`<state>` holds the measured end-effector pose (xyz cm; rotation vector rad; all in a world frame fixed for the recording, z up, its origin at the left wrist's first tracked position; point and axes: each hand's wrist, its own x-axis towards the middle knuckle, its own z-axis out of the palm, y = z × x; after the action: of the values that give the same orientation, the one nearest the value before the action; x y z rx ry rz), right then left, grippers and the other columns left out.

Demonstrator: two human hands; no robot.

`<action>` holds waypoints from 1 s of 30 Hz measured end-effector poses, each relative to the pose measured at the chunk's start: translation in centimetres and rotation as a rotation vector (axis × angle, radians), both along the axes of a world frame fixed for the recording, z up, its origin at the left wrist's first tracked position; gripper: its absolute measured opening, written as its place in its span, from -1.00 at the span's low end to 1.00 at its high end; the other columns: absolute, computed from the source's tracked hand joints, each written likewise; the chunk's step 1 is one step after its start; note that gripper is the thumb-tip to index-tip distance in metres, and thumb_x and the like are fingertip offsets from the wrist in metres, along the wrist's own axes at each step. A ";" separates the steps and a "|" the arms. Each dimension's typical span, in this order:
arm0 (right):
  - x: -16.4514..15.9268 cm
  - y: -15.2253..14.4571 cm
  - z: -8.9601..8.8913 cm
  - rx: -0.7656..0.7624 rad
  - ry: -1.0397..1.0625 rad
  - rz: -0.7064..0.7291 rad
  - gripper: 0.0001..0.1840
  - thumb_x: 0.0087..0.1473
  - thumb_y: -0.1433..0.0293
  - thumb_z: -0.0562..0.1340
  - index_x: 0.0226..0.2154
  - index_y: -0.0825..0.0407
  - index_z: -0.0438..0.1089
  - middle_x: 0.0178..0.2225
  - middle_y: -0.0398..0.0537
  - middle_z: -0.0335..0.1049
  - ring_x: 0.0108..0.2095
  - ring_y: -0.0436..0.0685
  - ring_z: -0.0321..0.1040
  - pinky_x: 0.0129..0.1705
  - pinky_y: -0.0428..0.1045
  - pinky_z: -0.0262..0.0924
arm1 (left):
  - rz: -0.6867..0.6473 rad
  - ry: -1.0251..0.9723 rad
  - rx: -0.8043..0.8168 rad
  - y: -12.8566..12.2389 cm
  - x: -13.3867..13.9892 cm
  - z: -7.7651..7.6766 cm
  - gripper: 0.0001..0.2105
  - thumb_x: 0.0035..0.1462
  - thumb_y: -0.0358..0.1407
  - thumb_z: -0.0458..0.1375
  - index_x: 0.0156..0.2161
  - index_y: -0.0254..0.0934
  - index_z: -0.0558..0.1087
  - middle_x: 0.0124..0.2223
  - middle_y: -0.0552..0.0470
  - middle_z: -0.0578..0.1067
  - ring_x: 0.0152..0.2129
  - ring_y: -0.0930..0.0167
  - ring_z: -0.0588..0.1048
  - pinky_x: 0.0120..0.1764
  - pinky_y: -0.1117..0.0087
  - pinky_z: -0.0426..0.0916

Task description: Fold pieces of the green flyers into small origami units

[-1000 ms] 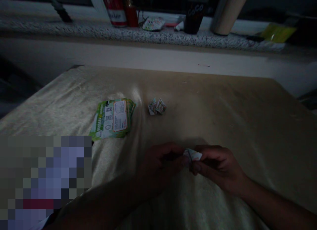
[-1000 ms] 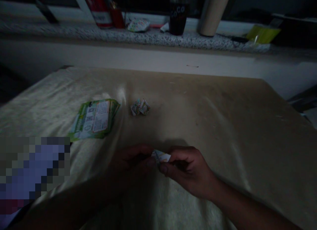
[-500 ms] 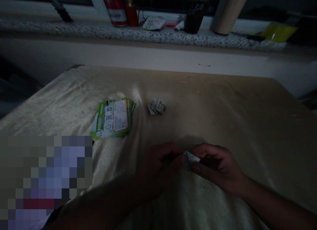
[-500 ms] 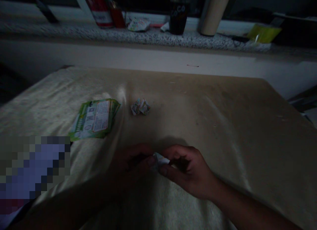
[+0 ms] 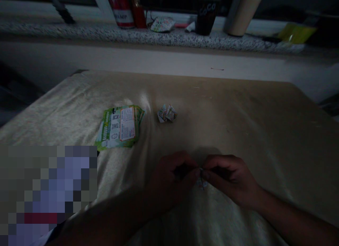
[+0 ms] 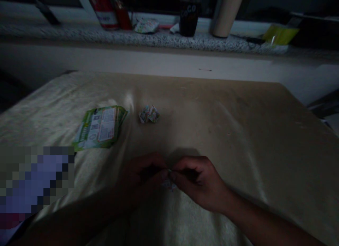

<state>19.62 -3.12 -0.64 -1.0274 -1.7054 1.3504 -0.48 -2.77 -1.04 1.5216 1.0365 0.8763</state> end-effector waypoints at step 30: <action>0.0 0.5 0.3 -0.073 0.121 -0.178 -0.86 0.15 0.32 0.34 -0.38 0.02 0.58 -0.45 -0.08 0.49 -0.44 0.02 0.39 -0.40 -0.07 0.29 | 0.121 0.016 0.028 0.2 -0.2 0.4 -0.89 0.11 -0.32 0.20 -0.41 -0.29 0.48 -0.51 0.10 0.44 -0.55 0.48 0.37 -0.46 0.48 0.27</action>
<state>19.65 -2.58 -0.34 -1.0886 -1.4496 1.3390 -0.66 -2.60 -0.66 1.5030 1.1419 0.9675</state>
